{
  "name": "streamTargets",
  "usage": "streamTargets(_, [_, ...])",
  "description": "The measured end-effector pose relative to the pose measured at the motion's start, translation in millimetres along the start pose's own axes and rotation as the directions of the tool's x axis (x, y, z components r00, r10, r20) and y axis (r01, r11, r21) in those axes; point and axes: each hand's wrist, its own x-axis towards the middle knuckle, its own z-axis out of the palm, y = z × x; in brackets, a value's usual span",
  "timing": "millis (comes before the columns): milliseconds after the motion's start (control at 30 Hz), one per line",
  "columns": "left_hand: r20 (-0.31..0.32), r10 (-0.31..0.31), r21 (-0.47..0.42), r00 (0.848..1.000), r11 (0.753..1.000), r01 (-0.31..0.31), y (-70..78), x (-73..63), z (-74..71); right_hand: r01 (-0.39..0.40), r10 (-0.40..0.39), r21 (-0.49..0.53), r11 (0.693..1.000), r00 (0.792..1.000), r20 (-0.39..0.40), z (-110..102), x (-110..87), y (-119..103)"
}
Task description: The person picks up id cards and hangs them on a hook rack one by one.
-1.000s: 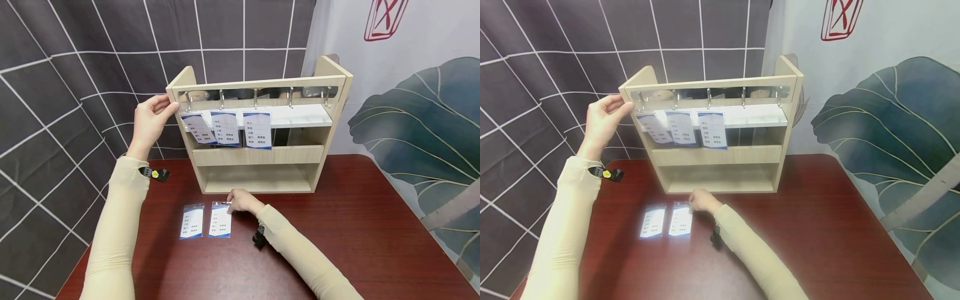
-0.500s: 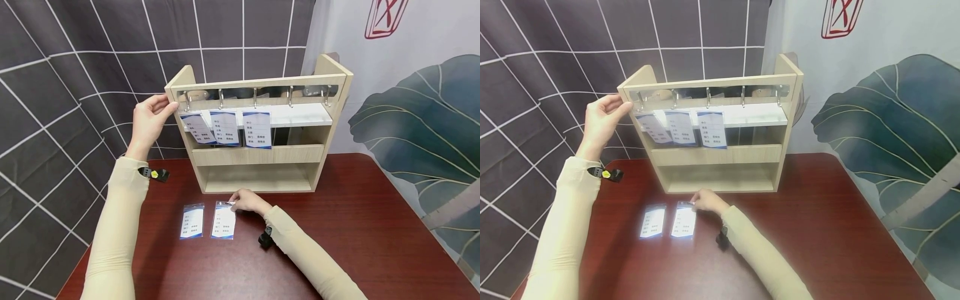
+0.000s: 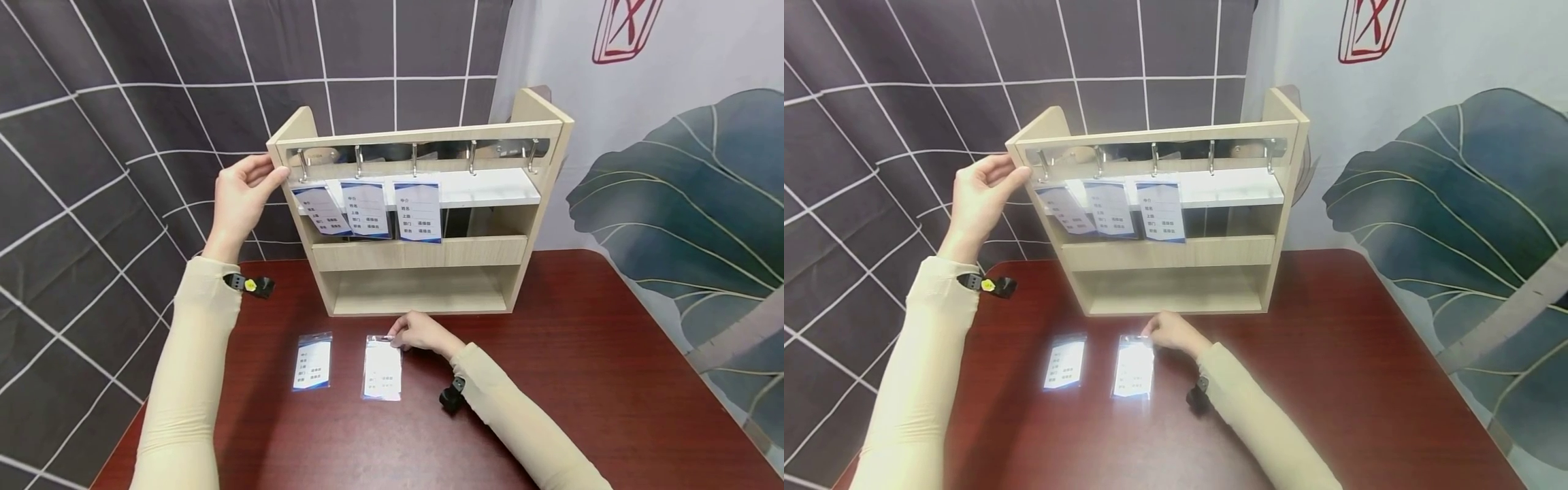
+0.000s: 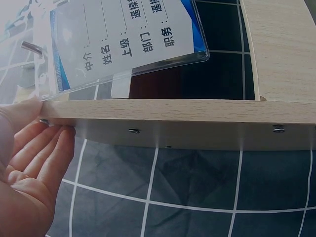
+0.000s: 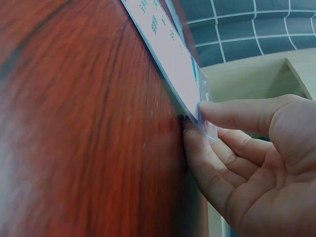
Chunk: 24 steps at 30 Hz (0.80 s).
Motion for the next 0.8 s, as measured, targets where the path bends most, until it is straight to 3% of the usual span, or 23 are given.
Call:
streamTargets(467, [-0.007,0.009,-0.03,1.0,1.0,-0.009,-0.4,0.6,-0.3,-0.014,0.015,0.044,0.999,1.0,-0.005,-20,-21.3,20])
streamTargets(800, [-0.001,0.0,-0.03,1.0,1.0,0.0,-0.4,0.6,0.9,-0.003,0.011,0.107,0.994,0.997,-0.071,-28,-33.5,21])
